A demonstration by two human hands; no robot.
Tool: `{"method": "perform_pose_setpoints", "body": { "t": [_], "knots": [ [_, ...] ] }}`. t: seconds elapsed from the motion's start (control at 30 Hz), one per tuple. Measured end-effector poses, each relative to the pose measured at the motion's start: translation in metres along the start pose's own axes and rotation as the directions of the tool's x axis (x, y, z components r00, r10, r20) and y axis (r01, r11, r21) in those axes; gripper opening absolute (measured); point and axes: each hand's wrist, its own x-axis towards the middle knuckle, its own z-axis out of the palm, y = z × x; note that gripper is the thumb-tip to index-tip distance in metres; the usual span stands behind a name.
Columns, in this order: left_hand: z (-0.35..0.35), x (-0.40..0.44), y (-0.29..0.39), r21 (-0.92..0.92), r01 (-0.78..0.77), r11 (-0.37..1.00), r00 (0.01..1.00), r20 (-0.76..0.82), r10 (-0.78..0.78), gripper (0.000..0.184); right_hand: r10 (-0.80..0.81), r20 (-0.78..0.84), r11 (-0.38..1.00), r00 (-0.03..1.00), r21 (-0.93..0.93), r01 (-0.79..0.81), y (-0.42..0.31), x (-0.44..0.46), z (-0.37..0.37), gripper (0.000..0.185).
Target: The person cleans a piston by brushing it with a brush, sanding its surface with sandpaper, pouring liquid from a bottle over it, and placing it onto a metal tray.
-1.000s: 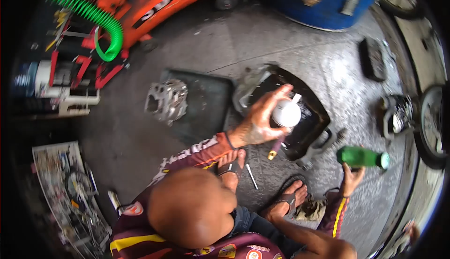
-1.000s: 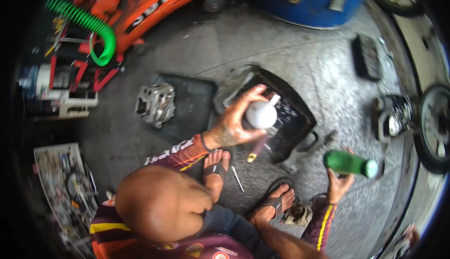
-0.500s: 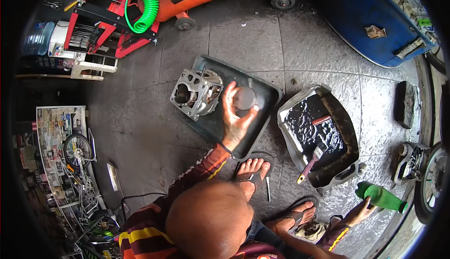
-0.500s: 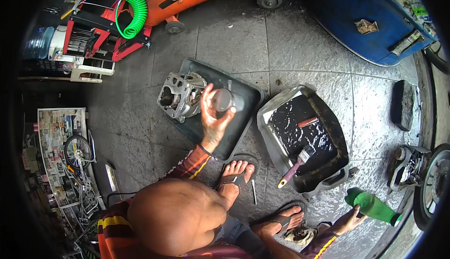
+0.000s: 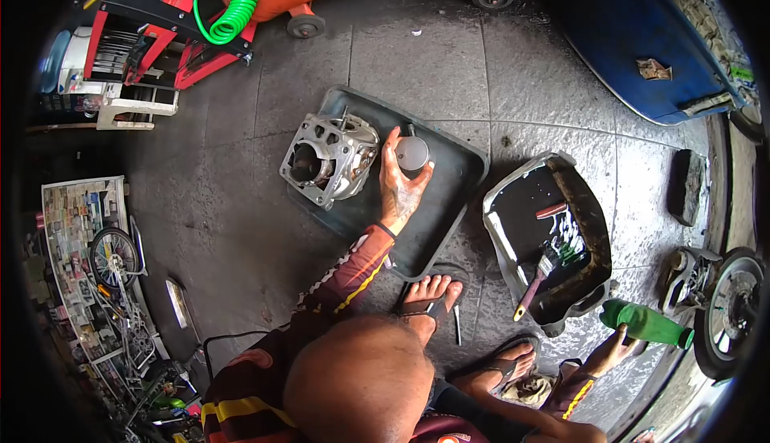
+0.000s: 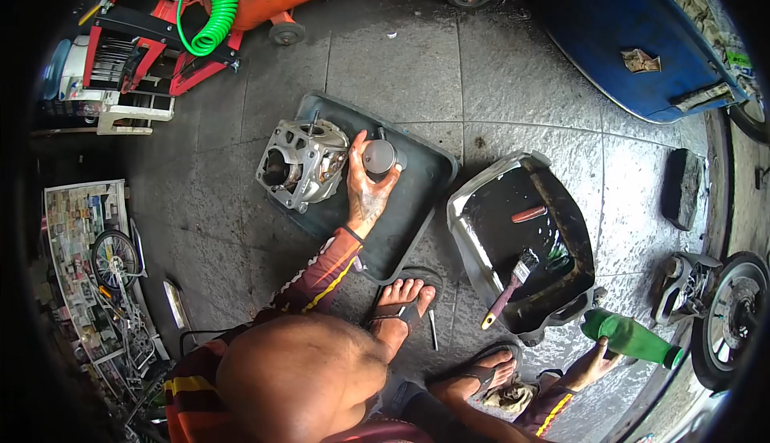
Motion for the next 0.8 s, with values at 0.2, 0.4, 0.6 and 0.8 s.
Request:
{"method": "perform_pose_setpoints", "body": {
  "t": [0.2,0.4,0.6,0.8],
  "knots": [
    [-0.01,-0.006,0.008,0.095,-0.092,0.991,0.995,0.036,0.089,0.085,0.008,0.018,0.996,1.0,-0.085,-0.006,-0.015,-0.008,0.015,0.07],
    [-0.032,-0.034,0.063,0.074,-0.237,0.969,0.967,0.112,0.228,0.066,-0.017,-0.039,0.997,0.999,-0.079,0.014,-0.029,-0.008,0.034,0.06],
    [-0.015,-0.073,0.107,-0.311,0.031,0.95,0.933,0.349,0.084,0.035,-0.175,0.205,0.937,0.963,-0.265,0.227,-0.035,0.068,0.046,0.056],
    [0.011,-0.077,0.084,-0.479,0.194,0.856,0.608,0.743,0.278,0.029,-0.124,0.502,0.59,0.856,-0.656,0.471,-0.083,0.116,0.092,0.057]
  ]
}}
